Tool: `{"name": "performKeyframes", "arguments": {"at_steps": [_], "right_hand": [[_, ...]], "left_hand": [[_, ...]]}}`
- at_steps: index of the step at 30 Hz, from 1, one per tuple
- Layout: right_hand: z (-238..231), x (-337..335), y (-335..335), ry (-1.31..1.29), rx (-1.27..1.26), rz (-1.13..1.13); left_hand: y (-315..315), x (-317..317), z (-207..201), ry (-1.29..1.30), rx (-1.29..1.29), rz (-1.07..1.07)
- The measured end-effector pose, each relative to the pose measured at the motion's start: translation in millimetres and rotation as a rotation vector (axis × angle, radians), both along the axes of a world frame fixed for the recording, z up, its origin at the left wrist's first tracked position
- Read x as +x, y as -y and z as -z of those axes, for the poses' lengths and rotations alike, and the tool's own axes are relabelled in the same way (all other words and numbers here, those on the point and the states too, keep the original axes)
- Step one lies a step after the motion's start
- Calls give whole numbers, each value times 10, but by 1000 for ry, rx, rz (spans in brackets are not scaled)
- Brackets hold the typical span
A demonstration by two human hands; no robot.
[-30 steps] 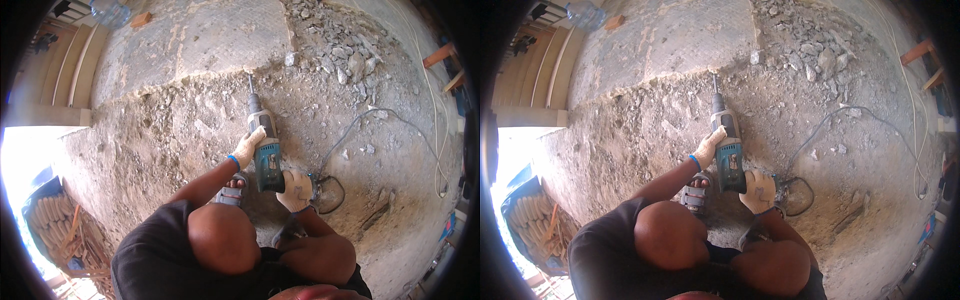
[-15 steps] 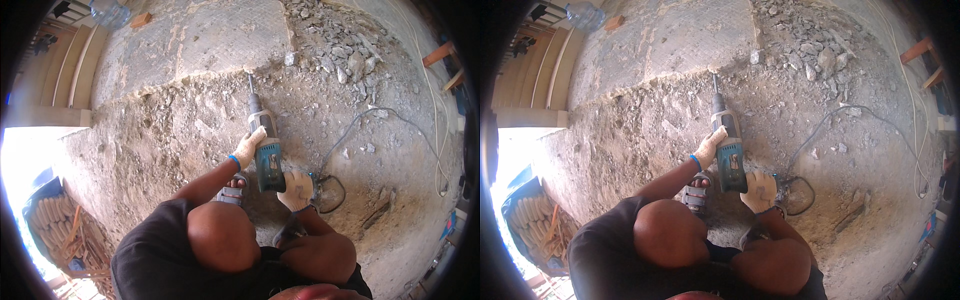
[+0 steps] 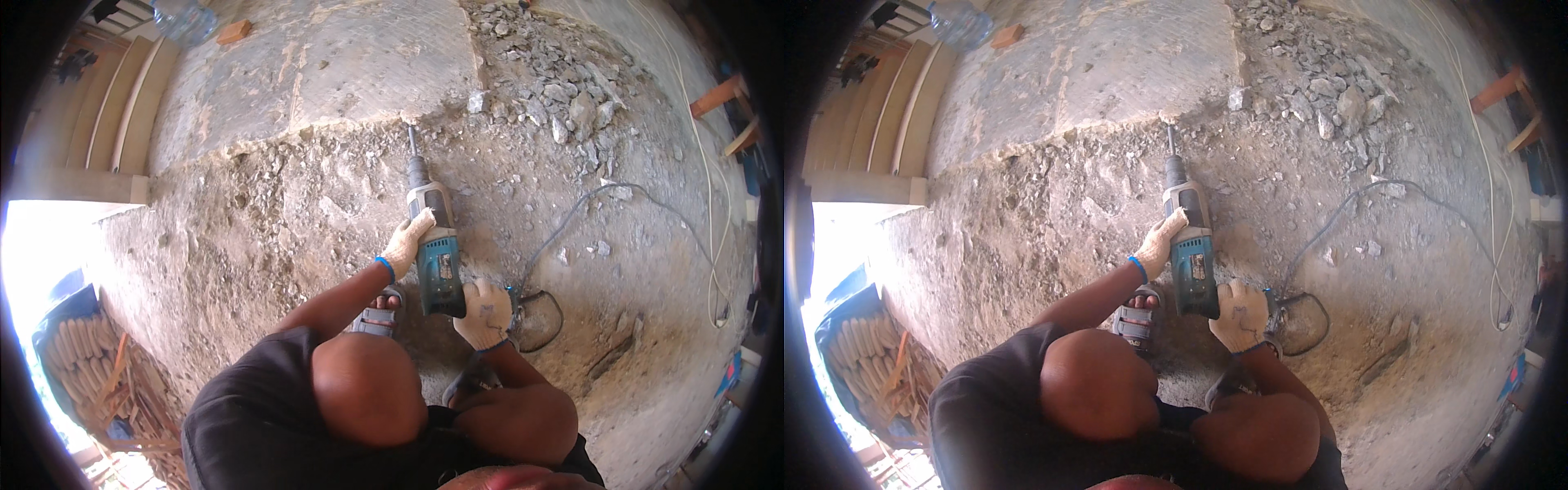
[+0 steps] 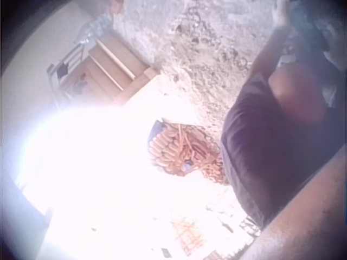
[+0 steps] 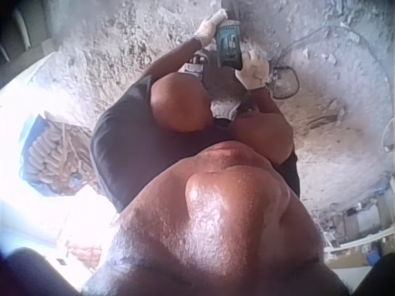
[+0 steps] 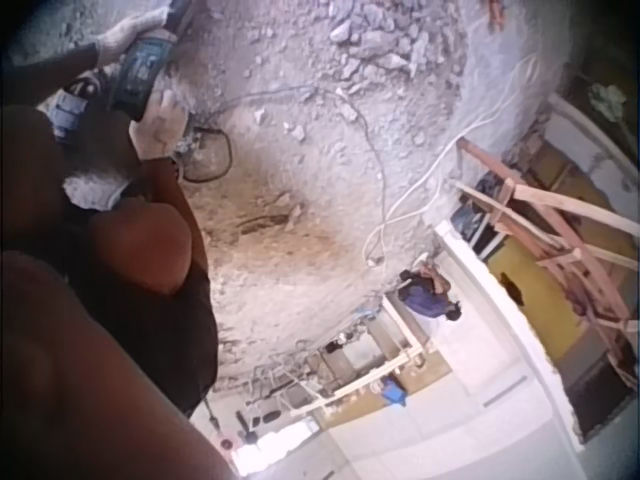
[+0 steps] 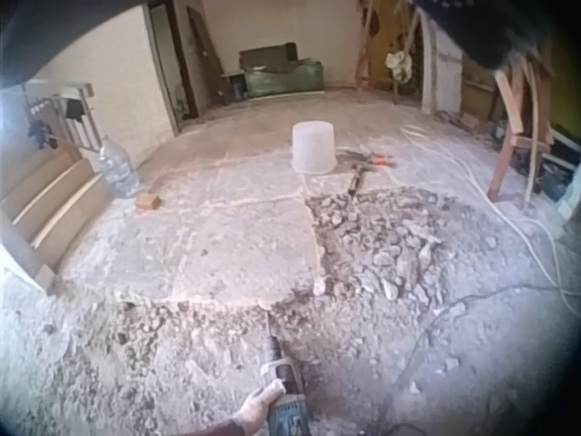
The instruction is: The person uses a corded rotary hammer drill to break and remove sections of a concrete floor. They repeatedly position the drill, apply pressure, and advance the bit to chip away material, creating a growing pile of concrete debris.
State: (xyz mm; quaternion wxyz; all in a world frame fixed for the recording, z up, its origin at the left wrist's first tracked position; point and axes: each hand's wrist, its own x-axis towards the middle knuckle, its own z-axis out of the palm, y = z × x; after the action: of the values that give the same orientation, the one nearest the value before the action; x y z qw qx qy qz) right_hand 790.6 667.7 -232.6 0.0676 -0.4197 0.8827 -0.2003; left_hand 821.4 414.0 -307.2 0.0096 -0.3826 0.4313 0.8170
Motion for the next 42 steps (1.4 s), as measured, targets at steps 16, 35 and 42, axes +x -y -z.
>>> {"name": "performKeyframes", "arguments": {"at_steps": [16, 35, 42], "right_hand": [[-240, -113, 39, -32, 73, -13], [-272, 252, -346, 8, -150, 124], [-236, 182, -605, -150, -172, 251]], "left_hand": [[-67, -142, -220, -114, 148, -74], [-404, -145, -889, -173, 46, 25], [-621, -563, -985, -203, -86, 237]]}}
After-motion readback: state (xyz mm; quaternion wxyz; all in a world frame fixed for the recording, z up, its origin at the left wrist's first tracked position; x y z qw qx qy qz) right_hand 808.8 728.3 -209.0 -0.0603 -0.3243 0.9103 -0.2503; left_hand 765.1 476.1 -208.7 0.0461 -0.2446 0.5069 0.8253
